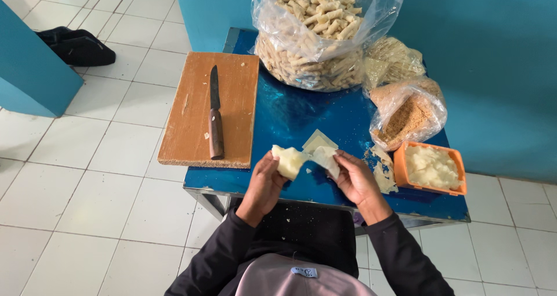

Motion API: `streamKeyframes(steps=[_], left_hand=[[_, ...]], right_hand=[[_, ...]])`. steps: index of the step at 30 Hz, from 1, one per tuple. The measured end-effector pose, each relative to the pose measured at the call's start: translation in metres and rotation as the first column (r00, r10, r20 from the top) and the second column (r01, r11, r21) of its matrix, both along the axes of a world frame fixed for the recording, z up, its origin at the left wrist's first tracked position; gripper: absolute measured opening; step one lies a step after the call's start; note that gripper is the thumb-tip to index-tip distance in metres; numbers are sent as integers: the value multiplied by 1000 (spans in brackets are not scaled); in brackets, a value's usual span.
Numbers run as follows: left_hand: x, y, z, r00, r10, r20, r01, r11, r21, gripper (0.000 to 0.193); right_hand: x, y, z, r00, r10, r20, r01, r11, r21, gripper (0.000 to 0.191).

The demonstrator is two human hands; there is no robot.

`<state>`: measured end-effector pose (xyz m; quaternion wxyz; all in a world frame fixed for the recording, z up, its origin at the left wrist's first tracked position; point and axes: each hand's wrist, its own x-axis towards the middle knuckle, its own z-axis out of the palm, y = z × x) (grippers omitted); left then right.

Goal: The person sits at a small table and rolls thin square dough sheets by hand into cylindrical pieces, placing each finished roll into a large plastic bag of completed rolls. They occasionally reach into a tray of dough sheets and set the rolled pieces onto the table before bagging them.

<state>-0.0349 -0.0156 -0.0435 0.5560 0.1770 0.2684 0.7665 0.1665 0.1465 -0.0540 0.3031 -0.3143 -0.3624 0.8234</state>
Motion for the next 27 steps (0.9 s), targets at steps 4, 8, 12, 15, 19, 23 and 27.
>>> streamKeyframes(steps=[4, 8, 12, 15, 19, 23, 27], left_hand=[[-7, -2, -3, 999, 18, 35, -19, 999, 32, 26], [-6, -6, -1, 999, 28, 34, -28, 1000, -8, 28], [-6, -10, 8, 998, 61, 14, -61, 998, 18, 27], [-6, -14, 19, 997, 70, 22, -71, 997, 35, 31], [-7, -20, 37, 999, 26, 45, -28, 999, 45, 41], [-7, -22, 51, 996, -44, 81, 36, 995, 98, 50], [-8, -25, 54, 995, -23, 95, 15, 997, 80, 50]], right_hand=[[9, 19, 0, 995, -14, 95, 15, 1000, -12, 17], [12, 36, 5, 971, 156, 184, -166, 985, 42, 18], [14, 38, 18, 935, 106, 339, -232, 905, 358, 16], [13, 31, 28, 958, 70, 277, -207, 839, 503, 16], [10, 22, 31, 985, 30, 172, -122, 823, 555, 13], [11, 17, 28, 997, 82, -2, -72, 884, 462, 7], [14, 21, 30, 998, 47, -50, -26, 933, 359, 8]])
